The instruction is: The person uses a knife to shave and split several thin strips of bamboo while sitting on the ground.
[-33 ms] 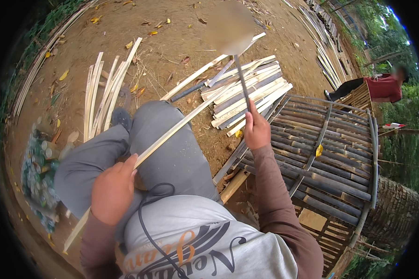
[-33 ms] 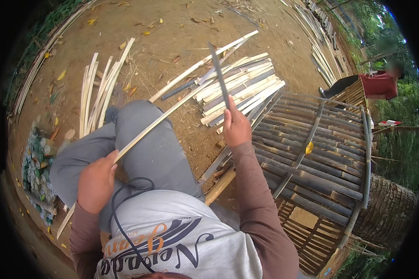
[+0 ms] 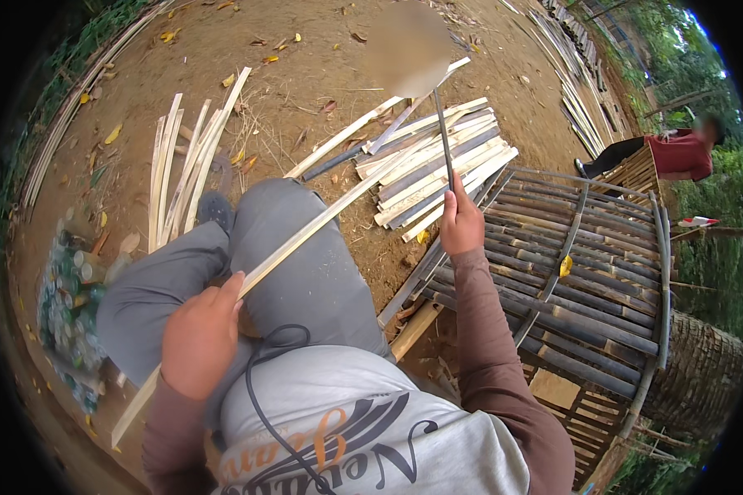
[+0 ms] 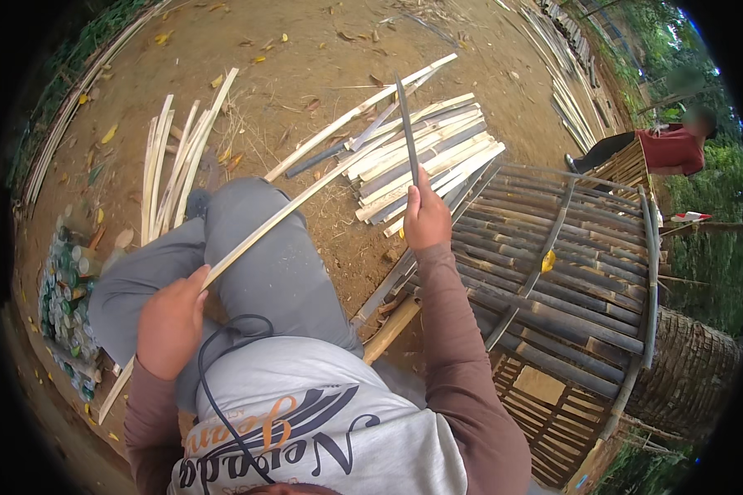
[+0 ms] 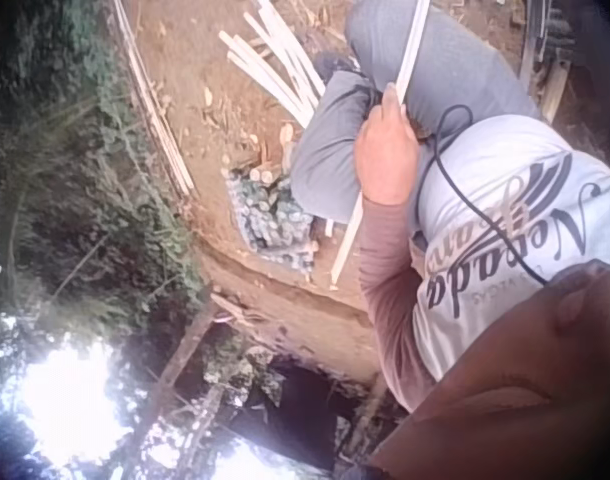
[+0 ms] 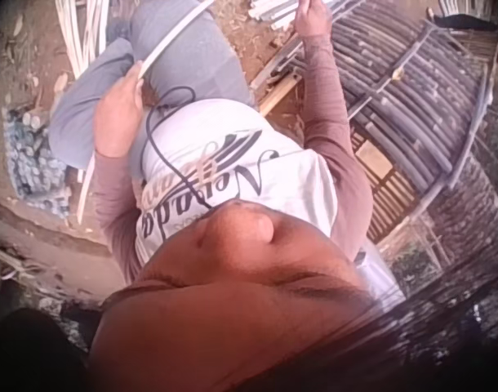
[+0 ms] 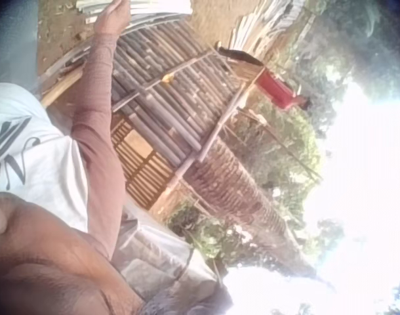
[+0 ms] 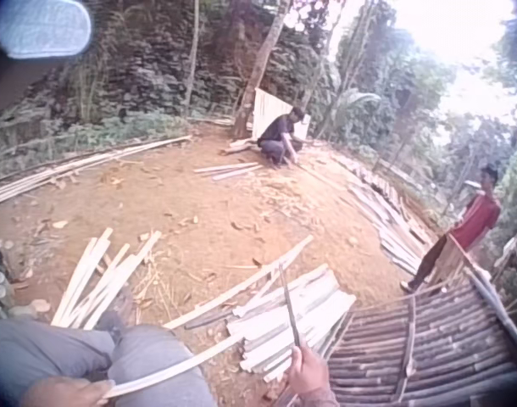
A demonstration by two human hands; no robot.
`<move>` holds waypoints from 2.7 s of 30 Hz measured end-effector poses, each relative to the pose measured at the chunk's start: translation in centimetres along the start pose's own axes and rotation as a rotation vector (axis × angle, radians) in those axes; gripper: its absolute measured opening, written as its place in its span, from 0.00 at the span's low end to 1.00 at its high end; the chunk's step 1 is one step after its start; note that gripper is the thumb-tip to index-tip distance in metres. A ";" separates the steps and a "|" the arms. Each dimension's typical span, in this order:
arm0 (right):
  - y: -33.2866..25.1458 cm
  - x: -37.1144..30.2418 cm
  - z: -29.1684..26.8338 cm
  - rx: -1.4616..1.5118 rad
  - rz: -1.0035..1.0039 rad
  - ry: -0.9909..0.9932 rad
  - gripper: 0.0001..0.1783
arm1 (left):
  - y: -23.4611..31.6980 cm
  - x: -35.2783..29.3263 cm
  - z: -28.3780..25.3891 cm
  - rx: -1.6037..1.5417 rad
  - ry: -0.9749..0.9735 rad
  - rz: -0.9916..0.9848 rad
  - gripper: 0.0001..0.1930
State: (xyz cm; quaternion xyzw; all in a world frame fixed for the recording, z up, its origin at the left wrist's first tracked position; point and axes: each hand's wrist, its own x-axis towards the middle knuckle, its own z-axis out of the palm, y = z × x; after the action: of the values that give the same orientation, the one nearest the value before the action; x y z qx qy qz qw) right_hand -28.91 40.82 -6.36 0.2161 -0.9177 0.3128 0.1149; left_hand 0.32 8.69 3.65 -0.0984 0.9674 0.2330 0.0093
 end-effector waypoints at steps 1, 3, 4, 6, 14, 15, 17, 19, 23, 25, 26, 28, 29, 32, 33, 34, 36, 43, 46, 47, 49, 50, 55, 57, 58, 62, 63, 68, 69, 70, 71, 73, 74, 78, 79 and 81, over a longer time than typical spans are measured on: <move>-0.2 -1.5 0.1 0.006 0.055 -0.085 0.28 | -0.1 0.0 -0.2 0.005 -0.018 0.002 0.19; -4.8 -3.9 0.2 0.088 -0.073 -0.206 0.28 | -0.1 0.1 -0.2 0.021 -0.014 -0.010 0.19; -5.8 -5.2 0.4 0.087 -0.239 -0.251 0.29 | -0.2 0.0 -0.1 0.031 -0.006 -0.012 0.19; -6.4 -5.5 -0.3 0.037 -0.247 -0.314 0.28 | -0.2 -0.1 0.0 0.028 0.001 -0.012 0.19; 13.0 4.3 -2.7 0.882 0.939 -0.027 0.22 | 1.5 0.4 -0.2 0.013 0.152 0.021 0.20; 15.0 4.5 -3.7 1.167 1.022 0.019 0.24 | 1.4 0.2 0.1 0.017 0.153 -0.002 0.20; 16.3 4.2 -4.9 1.580 1.074 0.097 0.26 | 0.7 -1.1 1.3 0.024 0.142 -0.067 0.19; 16.1 2.6 -5.9 1.647 0.963 0.144 0.23 | 0.2 -2.0 1.9 0.040 0.078 -0.100 0.19; 6.4 -2.5 -6.6 0.875 0.675 0.250 0.21 | -1.1 -4.2 3.2 0.148 0.050 -0.189 0.25; 5.0 -5.5 -6.0 0.658 0.486 0.158 0.19 | -2.0 -5.0 3.3 0.160 0.105 -0.217 0.27; 3.9 -6.7 -5.4 0.532 0.380 0.075 0.22 | -2.6 -5.6 3.2 0.169 0.132 -0.236 0.28; -0.7 -7.4 -4.8 0.113 0.040 -0.062 0.26 | -4.4 -6.8 3.0 0.235 0.168 -0.249 0.29; -2.7 -7.9 -4.4 0.044 -0.031 -0.147 0.27 | -5.2 -7.2 2.8 0.269 0.192 -0.255 0.30; -4.1 -8.4 -3.6 -0.131 -0.107 -0.325 0.29 | -6.2 -8.4 2.0 0.311 0.209 -0.246 0.31; -4.2 -8.2 -3.4 -0.185 -0.112 -0.375 0.29 | -6.3 -8.5 1.9 0.352 0.217 -0.244 0.31; -3.5 -7.8 -3.0 -0.168 -0.049 -0.329 0.29 | -6.4 -8.6 1.8 0.393 0.224 -0.244 0.31; -1.6 -6.3 -2.3 -0.139 0.066 -0.231 0.29 | -6.4 -8.6 1.6 0.428 0.235 -0.234 0.31; -2.0 -5.4 -1.1 -0.083 0.086 -0.304 0.25 | -6.4 -8.5 0.4 0.450 0.241 -0.184 0.31; -2.4 -5.6 0.0 -0.048 0.127 -0.207 0.25 | -6.3 -8.1 0.5 0.442 0.254 -0.169 0.31; -3.5 -6.7 0.0 -0.040 0.009 -0.255 0.25 | -6.4 -8.1 0.5 0.445 0.245 -0.164 0.31; -3.8 -6.7 -0.1 -0.048 -0.089 -0.313 0.26 | -6.3 -8.3 0.4 0.434 0.253 -0.178 0.31; -3.2 -5.6 -0.3 -0.071 -0.071 -0.320 0.27 | -6.2 -8.2 0.5 0.424 0.261 -0.182 0.31; -3.6 -6.2 0.5 -0.003 -0.005 -0.261 0.26 | -6.0 -7.9 0.3 0.430 0.260 -0.182 0.31; -3.3 -6.2 0.2 -0.091 -0.005 -0.281 0.27 | -6.2 -8.3 0.3 0.422 0.249 -0.184 0.32; -3.0 -6.1 0.1 -0.134 -0.006 -0.291 0.27 | -6.3 -8.3 0.3 0.428 0.248 -0.183 0.32; -3.9 -6.4 -0.2 -0.022 0.117 -0.210 0.26 | -7.0 -8.0 1.2 0.365 0.242 -0.195 0.31; -4.4 -6.6 -0.5 -0.062 0.038 -0.259 0.26 | -7.2 -8.1 1.4 0.362 0.245 -0.197 0.31; -1.4 -5.1 -0.6 -0.124 0.142 -0.117 0.28 | -7.1 -8.0 1.7 0.368 0.254 -0.201 0.31; -1.8 -5.2 -0.4 -0.075 0.165 -0.102 0.27 | -7.3 -8.1 1.8 0.370 0.246 -0.205 0.31; -2.6 -6.2 -0.5 -0.048 0.113 -0.152 0.27 | -7.6 -8.3 2.1 0.372 0.237 -0.208 0.31; -3.7 -6.9 -1.2 -0.102 -0.002 -0.246 0.27 | -7.7 -8.3 2.1 0.375 0.224 -0.210 0.31; -3.7 -6.9 -1.6 -0.174 -0.094 -0.308 0.27 | -7.3 -8.4 1.9 0.373 0.248 -0.224 0.32; -2.8 -6.0 -1.6 -0.203 -0.074 -0.276 0.27 | -6.9 -8.4 2.0 0.364 0.264 -0.232 0.32; -3.2 -5.9 -0.7 -0.132 0.167 -0.287 0.29 | -6.8 -7.7 1.6 0.377 0.271 -0.203 0.32; -3.5 -6.6 -0.7 -0.042 -0.045 -0.289 0.28 | -7.1 -8.0 1.7 0.379 0.282 -0.194 0.32; -2.8 -6.2 -1.1 -0.112 -0.029 -0.319 0.29 | -7.3 -8.5 1.5 0.399 0.270 -0.187 0.32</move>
State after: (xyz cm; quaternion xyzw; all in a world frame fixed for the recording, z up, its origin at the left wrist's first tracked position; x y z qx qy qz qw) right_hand -22.08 41.49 -6.17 0.2693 -0.9371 0.2214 -0.0158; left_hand 9.98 4.62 -0.43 -0.2137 0.9735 0.0205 -0.0791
